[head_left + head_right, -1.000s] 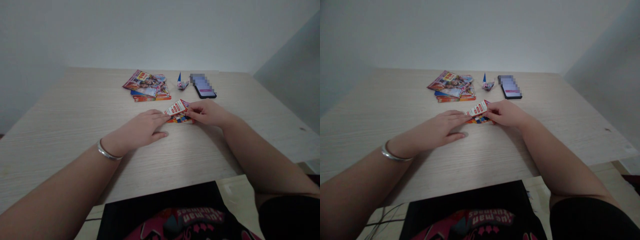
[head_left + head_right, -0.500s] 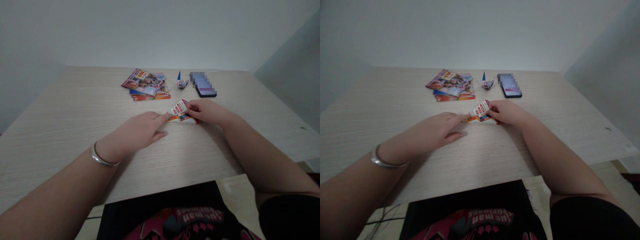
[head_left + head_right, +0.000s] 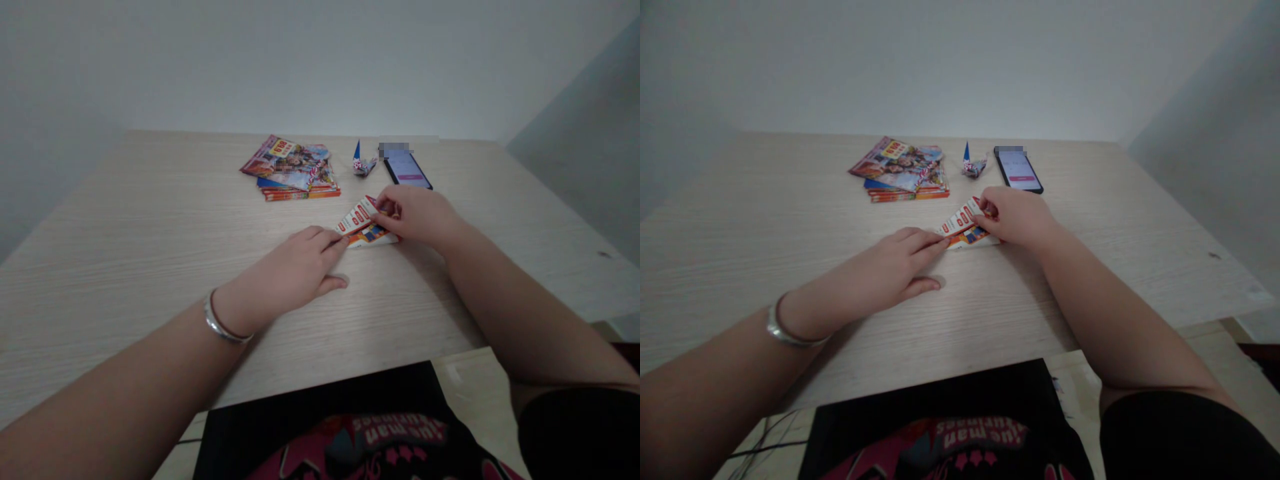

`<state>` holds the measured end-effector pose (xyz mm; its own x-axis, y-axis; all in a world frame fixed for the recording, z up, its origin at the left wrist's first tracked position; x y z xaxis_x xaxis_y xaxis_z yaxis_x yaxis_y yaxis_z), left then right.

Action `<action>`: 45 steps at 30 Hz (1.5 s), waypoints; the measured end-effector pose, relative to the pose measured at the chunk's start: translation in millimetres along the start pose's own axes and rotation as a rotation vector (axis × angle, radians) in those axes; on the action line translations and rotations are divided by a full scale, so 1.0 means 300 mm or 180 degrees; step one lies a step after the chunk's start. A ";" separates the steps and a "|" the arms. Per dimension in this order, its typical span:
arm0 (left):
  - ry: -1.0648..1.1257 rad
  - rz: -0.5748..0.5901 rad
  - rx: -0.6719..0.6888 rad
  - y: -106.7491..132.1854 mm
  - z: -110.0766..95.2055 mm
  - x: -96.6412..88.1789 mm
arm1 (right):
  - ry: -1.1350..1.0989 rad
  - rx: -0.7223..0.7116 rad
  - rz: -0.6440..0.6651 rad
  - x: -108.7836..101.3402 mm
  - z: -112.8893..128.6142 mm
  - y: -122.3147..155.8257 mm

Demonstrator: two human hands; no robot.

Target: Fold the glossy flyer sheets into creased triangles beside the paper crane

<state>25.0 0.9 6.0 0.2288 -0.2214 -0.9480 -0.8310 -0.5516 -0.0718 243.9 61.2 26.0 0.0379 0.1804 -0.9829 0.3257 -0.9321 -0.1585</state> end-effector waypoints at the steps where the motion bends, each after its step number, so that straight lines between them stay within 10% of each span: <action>1: -0.0027 -0.0001 0.0003 -0.001 -0.002 0.002 | 0.0026 -0.0142 -0.0292 -0.012 0.011 0.002; 8: -0.0189 0.0031 0.0054 -0.009 -0.034 0.014 | 0.0242 -0.1395 -0.0250 -0.037 0.126 0.033; 45: -0.0214 0.0249 -0.0128 0.011 -0.006 -0.022 | -0.0084 -0.1339 0.0062 0.087 0.104 -0.029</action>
Point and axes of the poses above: each hand's wrist, its own y-axis away from the middle knuckle, its own x-axis out of the palm, z = x × y, the point moved 4 cm from there along -y, towards the middle knuckle, and after that the axes turned 14 degrees about y, right-handed, at the moved point
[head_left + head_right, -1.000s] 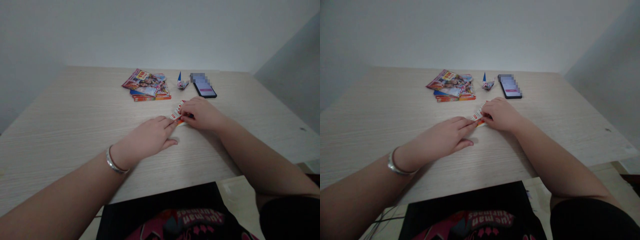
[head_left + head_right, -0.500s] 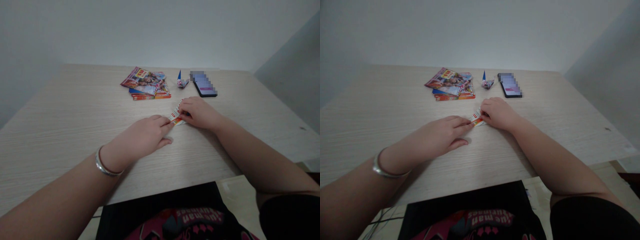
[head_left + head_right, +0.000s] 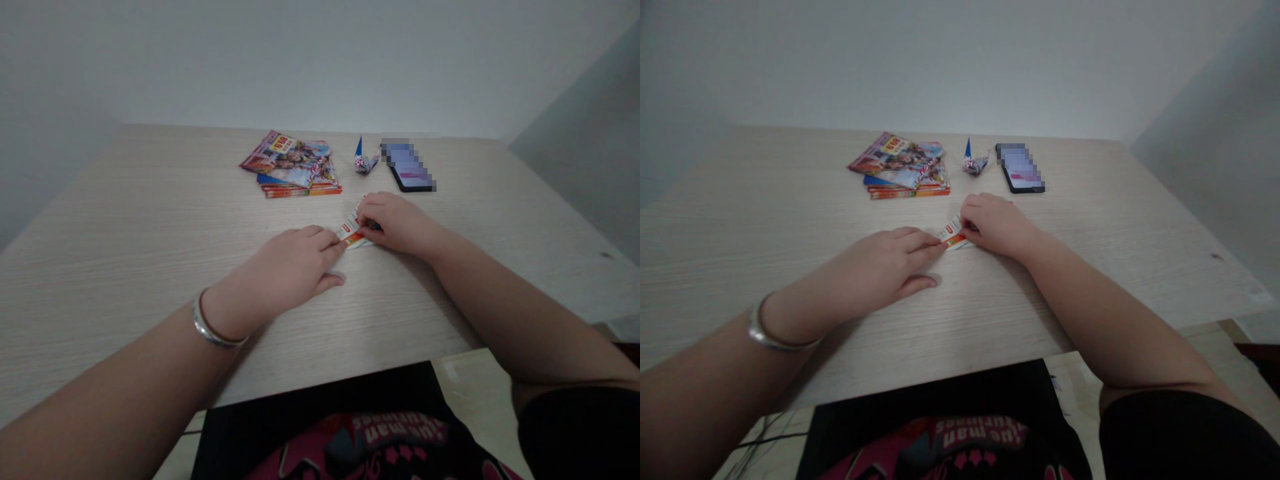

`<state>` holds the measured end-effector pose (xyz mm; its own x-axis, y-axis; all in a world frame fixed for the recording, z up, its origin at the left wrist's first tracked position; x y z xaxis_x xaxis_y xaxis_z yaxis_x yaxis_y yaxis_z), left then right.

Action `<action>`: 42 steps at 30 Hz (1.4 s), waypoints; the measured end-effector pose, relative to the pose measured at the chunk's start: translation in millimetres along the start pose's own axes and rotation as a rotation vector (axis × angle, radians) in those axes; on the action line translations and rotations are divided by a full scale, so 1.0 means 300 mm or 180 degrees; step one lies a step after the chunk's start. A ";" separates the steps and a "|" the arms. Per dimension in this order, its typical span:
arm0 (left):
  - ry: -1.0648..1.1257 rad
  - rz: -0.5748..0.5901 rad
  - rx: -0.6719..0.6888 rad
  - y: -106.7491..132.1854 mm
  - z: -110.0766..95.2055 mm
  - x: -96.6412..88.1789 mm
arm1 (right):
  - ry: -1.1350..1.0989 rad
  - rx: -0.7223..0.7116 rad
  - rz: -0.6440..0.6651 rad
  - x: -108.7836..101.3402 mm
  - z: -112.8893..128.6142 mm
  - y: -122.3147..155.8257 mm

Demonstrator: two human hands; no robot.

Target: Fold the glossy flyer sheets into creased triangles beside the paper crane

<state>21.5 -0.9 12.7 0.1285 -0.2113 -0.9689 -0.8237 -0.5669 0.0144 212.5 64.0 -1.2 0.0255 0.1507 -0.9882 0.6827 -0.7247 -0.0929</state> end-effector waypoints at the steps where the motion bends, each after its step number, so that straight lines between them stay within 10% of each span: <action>1: -0.0010 0.0010 0.0002 0.000 -0.001 -0.001 | 0.0019 0.0003 0.0013 -0.003 0.002 -0.001; 42: 0.0232 0.0205 -0.0187 0.019 0.014 -0.021 | 0.0322 0.0219 0.0007 -0.007 0.072 -0.007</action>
<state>13.5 0.7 17.9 0.1178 -0.3050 -0.9450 -0.7981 -0.5954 0.0927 195.2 50.7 -1.5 0.1029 0.2138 -0.9714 0.6310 -0.7690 -0.1024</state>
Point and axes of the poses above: each hand's wrist, its own y-axis away from the middle knuckle, its own x-axis out of the palm, z = x × y, the point moved 4 cm from there along -y, towards the middle knuckle, and after that the axes turned 14 degrees about y, right-handed, at the moved point
